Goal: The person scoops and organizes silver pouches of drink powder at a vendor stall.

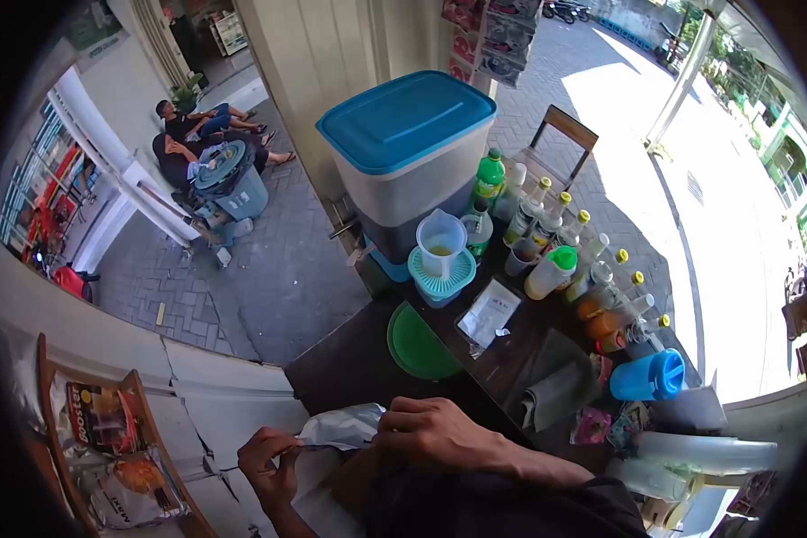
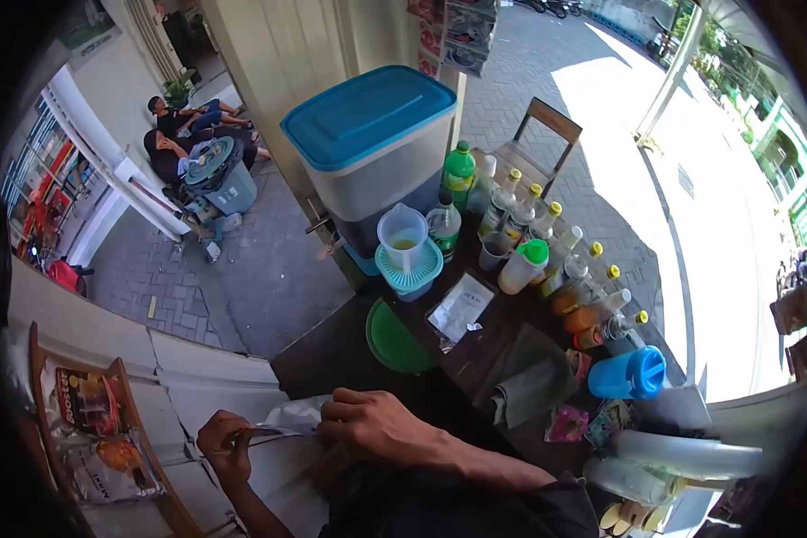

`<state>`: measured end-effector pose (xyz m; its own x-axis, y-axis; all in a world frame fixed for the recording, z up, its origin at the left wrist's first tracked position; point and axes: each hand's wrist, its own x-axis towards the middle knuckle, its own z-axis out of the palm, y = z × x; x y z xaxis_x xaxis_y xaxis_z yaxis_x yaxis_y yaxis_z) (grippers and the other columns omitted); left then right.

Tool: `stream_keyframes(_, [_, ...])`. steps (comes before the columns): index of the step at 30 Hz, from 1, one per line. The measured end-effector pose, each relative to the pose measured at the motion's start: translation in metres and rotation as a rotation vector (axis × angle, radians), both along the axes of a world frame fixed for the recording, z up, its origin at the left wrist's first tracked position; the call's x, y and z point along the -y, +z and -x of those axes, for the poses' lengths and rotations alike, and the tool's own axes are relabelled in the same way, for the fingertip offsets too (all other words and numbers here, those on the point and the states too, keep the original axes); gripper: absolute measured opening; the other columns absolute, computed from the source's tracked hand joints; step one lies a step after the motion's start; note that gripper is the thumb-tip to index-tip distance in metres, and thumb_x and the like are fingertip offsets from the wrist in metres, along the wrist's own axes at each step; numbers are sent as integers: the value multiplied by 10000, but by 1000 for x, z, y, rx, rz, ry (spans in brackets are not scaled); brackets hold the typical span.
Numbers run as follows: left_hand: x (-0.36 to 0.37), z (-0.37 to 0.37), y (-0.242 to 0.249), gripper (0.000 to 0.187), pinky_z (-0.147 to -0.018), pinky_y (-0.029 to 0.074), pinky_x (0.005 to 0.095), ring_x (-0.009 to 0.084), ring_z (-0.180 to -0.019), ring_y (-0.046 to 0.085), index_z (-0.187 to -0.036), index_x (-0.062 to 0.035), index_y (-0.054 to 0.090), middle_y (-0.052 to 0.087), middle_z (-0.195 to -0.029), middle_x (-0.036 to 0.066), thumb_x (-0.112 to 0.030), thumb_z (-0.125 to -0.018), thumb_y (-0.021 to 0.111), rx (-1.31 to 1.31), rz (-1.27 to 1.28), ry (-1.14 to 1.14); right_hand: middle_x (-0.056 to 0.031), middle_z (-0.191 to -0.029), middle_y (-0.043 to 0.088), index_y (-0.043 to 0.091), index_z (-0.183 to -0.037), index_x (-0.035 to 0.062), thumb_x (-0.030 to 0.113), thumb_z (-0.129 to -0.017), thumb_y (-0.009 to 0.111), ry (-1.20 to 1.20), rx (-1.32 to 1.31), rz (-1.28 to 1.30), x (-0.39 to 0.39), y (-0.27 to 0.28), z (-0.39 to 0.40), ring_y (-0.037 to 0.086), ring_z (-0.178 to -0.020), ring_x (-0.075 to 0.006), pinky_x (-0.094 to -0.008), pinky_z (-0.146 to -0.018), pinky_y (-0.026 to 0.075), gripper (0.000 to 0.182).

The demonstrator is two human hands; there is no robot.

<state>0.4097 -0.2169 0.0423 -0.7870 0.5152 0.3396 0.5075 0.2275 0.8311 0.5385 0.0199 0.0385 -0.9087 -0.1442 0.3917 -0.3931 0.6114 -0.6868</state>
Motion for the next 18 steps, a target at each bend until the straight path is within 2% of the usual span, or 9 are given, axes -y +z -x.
stream_keyframes(2, [-27, 11, -1, 49, -602, 448, 274, 134, -605, 567, -721, -30, 680, 618, -675, 45, 15, -705, 695, -8, 41, -68, -60, -932, 563, 606, -966, 66, 91, -702, 651, -117, -26, -36, -2, 1, -23, 562, -897, -227, -344, -678, 533, 269])
stream_keyframes(4, [-55, 22, -15, 155, -790, 476, 362, 217, -819, 616, -884, -45, 698, 652, -878, 100, -56, -730, 696, -218, 24, -313, -53, -949, 570, 602, -991, 73, 117, -715, 665, -255, 13, -24, -1, 5, -44, 559, -903, -223, -346, -650, 534, 287])
stream_keyframes(5, [-76, 19, -14, 155, -790, 476, 362, 217, -819, 616, -884, -45, 698, 652, -878, 100, -56, -730, 696, -222, 20, -353, -53, -949, 570, 602, -991, 73, 117, -715, 665, -295, 10, -23, -3, 5, -52, 559, -903, -223, -346, -650, 534, 287])
stream_keyframes(7, [-116, -7, -14, 364, -977, 387, 460, 313, -1107, 532, -1104, -40, 637, 578, -1161, 182, -158, -766, 703, -384, -38, -74, -51, -946, 574, 602, -987, 79, 100, -724, 658, -524, 60, -93, -6, 7, -69, 560, -903, -221, -341, -624, 528, 270])
stream_keyframes(9, [-130, -26, -31, 687, -1049, 309, 497, 389, -1279, 381, -1335, -16, 452, 389, -1383, 241, -276, -768, 738, -433, 34, -319, -48, -941, 575, 602, -981, 79, 88, -721, 653, -659, 64, -94, -15, 1, -85, 560, -901, -220, -335, -623, 526, 265])
stream_keyframes(12, [-180, -68, -64, 1005, -1104, 212, 557, 436, -1384, 237, -1448, 23, 224, 224, -1490, 270, -486, -749, 735, -242, 46, -770, -34, -914, 584, 609, -959, 89, 55, -707, 641, -817, 67, -89, -32, 2, -104, 571, -884, -226, -334, -630, 520, 256])
stream_keyframes(14, [-210, -90, -66, 941, -1112, 195, 564, 431, -1391, 234, -1429, 32, 262, 259, -1482, 263, -468, -774, 718, -234, 25, -850, -33, -885, 595, 616, -949, 97, 54, -697, 647, -887, -28, -115, -44, 2, -118, 584, -867, -233, -344, -649, 521, 257])
stream_keyframes(16, [-238, -107, -57, 858, -1119, 186, 563, 417, -1385, 266, -1418, 29, 287, 310, -1463, 250, -383, -798, 714, -474, -138, -786, -36, -870, 602, 616, -947, 101, 56, -693, 652, -972, -35, -137, -52, 3, -135, 593, -856, -240, -355, -663, 522, 261])
stream_keyframes(18, [-255, -121, -45, 685, -1120, 184, 568, 390, -1367, 325, -1383, 10, 363, 393, -1426, 218, -251, -835, 681, -396, -222, -882, -40, -865, 604, 610, -921, 100, 54, -688, 652, -1014, -17, -64, -57, 4, -153, 592, -851, -238, -351, -671, 522, 241])
